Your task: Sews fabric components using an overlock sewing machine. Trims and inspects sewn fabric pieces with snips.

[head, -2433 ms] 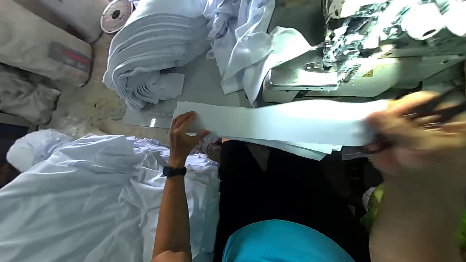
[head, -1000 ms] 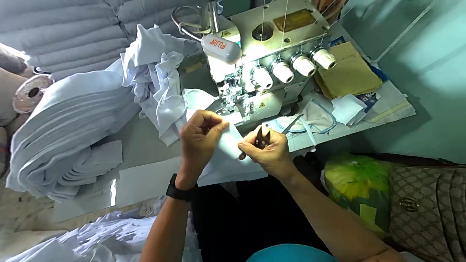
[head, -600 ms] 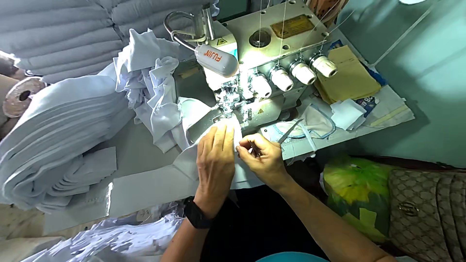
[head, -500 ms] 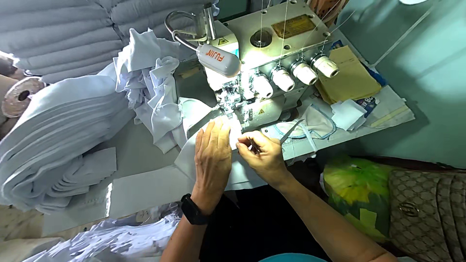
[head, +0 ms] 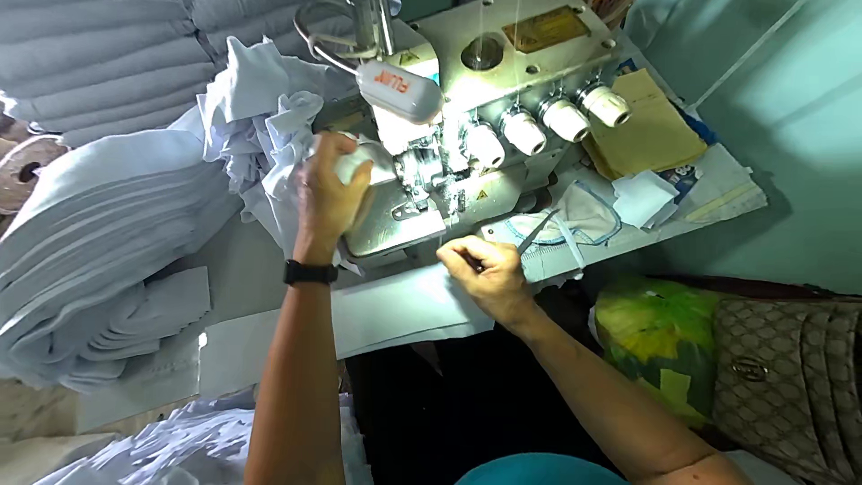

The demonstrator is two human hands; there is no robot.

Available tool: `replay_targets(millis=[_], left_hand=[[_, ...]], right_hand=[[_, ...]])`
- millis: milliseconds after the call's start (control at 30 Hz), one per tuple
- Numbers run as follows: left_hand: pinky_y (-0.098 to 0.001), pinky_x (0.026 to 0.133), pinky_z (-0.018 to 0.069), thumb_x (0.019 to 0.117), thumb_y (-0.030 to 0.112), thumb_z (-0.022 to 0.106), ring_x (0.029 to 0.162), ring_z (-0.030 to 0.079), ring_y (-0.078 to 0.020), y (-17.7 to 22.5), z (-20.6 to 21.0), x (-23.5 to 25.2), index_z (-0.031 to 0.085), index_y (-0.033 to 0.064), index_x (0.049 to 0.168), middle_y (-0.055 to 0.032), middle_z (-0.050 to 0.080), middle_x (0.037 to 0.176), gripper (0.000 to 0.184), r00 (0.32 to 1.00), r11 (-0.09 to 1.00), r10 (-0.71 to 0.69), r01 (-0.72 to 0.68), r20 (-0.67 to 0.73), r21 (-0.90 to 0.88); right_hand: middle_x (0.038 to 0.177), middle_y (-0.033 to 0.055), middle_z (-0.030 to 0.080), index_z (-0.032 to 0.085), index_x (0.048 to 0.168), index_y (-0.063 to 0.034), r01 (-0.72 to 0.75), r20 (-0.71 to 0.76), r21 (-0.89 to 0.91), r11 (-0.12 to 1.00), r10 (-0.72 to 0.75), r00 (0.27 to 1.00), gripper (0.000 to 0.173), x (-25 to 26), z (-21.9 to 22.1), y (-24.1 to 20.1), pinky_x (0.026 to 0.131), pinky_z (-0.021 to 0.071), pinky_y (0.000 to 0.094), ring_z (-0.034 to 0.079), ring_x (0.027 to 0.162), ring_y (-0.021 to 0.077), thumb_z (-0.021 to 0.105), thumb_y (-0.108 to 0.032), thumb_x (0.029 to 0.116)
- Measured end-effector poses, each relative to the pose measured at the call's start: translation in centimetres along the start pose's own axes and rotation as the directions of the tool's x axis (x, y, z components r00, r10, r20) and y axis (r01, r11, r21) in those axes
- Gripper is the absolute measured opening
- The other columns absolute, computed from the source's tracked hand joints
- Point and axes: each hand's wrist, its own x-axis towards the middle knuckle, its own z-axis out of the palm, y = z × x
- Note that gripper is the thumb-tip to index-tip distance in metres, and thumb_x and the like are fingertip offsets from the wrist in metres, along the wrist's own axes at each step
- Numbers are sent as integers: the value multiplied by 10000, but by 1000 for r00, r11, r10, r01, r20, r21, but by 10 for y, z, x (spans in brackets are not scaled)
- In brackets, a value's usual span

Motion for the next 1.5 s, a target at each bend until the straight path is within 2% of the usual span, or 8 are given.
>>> replay_targets(millis=[233,567,867,1033,1167,1267,1367,1500], left_hand=[[-327,1104,465,947,62,622,1322,551,-199,-3,-7,-60,458,-114,1381,-204,555,1419,497,981,969,51,-95,-190,-230],[-403,1037,503,988,112,590,1240,624,-286,-38,-17,-236,649,-104,1086,-265,647,1276,244,954,970,-110,165,-279,181],[-390,1031,527,948,65,672,1219,636,-284,-53,-30,-256,696,-36,1019,-203,657,1272,126,951,944,-82,170,-297,284],[-482,1066,487,945,173,726,1253,603,-345,-74,-80,-274,696,-36,1123,-199,637,1322,276,947,909,-107,217,-304,357],[-468,1101,466,807,274,855,1301,575,-345,-80,-97,-280,656,-59,1232,-210,600,1385,576,971,921,-122,188,-207,340],[-485,1038,505,876,6,708,1184,650,-370,-98,-106,-267,697,-109,1142,-258,676,1241,290,949,941,-161,231,-273,248],[-324,952,551,1027,9,442,1040,672,-119,-103,-127,-250,582,-71,1221,-63,696,1132,252,708,881,-464,305,-532,-363],[-279,878,570,1134,200,171,921,661,-70,-87,-164,-215,457,131,1211,22,643,978,304,513,614,-558,-272,-652,-741]], right_hand=[[708,-73,571,645,920,-112,-490,50,78,868,488,872,73,-33,-63,16,458,375,128,432,499,-29,711,-130,945],[882,142,575,623,829,19,-339,151,-456,823,447,882,289,-50,-30,13,652,491,470,585,754,273,752,-218,932],[1113,403,590,567,1136,159,-296,-45,-721,627,384,922,382,-33,-68,23,878,433,722,588,1064,593,553,-213,1051],[797,-111,577,591,923,-137,-112,123,9,994,110,986,135,-23,-27,-29,577,469,128,527,639,-49,719,-95,907],[874,-48,671,624,1030,-159,-118,115,534,837,66,991,103,19,-72,-50,602,583,225,642,672,61,646,-69,984],[743,-108,668,645,960,-196,-242,-51,537,808,317,947,163,32,-90,-48,495,504,115,579,533,-28,556,-75,1025],[801,-155,665,618,951,-246,-210,-65,350,913,247,967,254,25,-61,-44,467,520,167,582,551,-16,670,-5,888],[794,-141,640,634,937,-150,-213,59,143,967,207,977,154,-15,-28,-6,498,499,154,556,570,-54,676,-15,874]])
